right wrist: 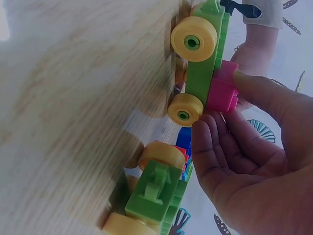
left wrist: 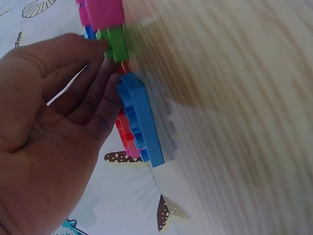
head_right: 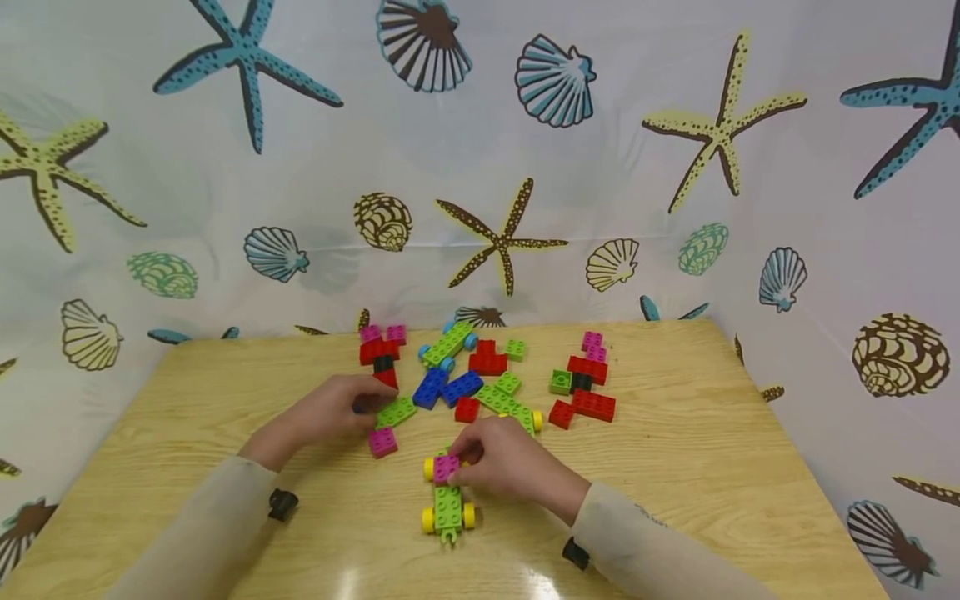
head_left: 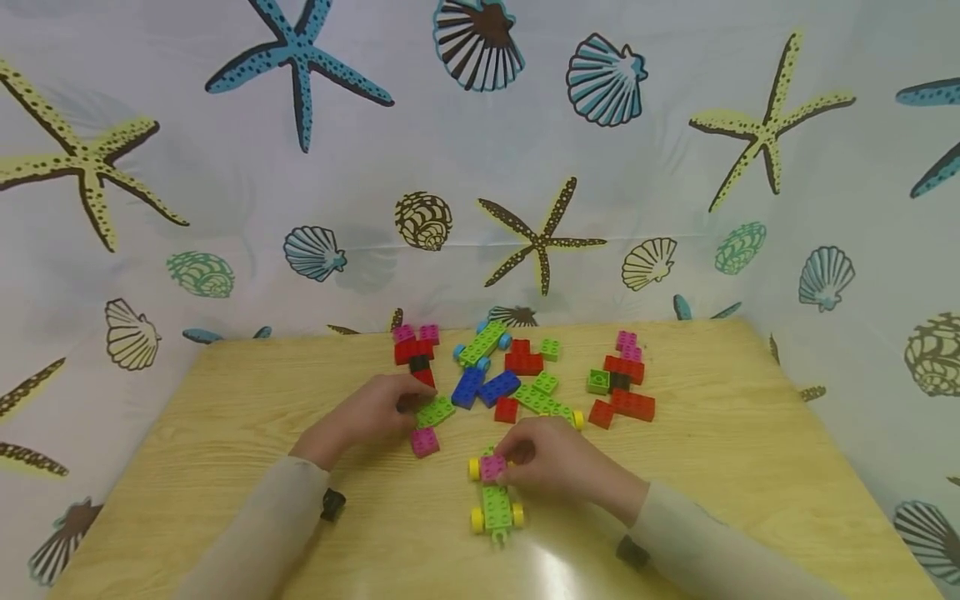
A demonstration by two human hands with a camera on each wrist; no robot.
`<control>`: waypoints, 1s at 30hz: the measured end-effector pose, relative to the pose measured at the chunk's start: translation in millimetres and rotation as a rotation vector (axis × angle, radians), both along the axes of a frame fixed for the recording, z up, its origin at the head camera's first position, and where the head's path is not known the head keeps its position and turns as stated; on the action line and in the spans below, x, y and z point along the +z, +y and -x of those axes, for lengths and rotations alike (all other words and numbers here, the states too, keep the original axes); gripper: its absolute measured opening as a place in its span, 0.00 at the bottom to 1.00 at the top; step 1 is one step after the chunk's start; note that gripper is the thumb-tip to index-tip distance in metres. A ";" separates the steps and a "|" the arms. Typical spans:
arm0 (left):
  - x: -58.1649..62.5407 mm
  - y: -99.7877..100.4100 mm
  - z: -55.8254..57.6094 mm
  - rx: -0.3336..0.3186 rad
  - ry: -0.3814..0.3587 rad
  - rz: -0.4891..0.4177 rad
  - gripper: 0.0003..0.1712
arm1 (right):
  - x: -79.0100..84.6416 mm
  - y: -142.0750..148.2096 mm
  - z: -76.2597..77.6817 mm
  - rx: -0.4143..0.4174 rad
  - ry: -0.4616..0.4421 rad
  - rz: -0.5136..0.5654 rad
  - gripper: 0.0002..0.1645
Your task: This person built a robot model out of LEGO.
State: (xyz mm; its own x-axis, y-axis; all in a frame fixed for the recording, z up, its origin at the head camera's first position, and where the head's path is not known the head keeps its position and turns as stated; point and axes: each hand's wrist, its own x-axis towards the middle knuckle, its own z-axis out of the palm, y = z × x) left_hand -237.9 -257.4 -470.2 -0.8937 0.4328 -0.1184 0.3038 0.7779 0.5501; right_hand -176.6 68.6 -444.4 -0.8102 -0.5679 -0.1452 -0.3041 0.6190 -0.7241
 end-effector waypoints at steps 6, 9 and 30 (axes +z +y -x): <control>1.5 -2.0 -0.6 -0.025 -0.116 -0.063 0.32 | -0.7 -0.6 -1.7 -0.007 -0.008 0.008 0.13; -0.1 -2.8 -0.2 -0.037 -0.172 -0.096 0.35 | -1.6 -0.7 -1.9 -0.009 -0.014 0.008 0.12; -5.9 -1.5 -8.8 0.034 -0.071 -0.145 0.39 | 1.3 0.5 0.6 -0.011 -0.029 0.000 0.11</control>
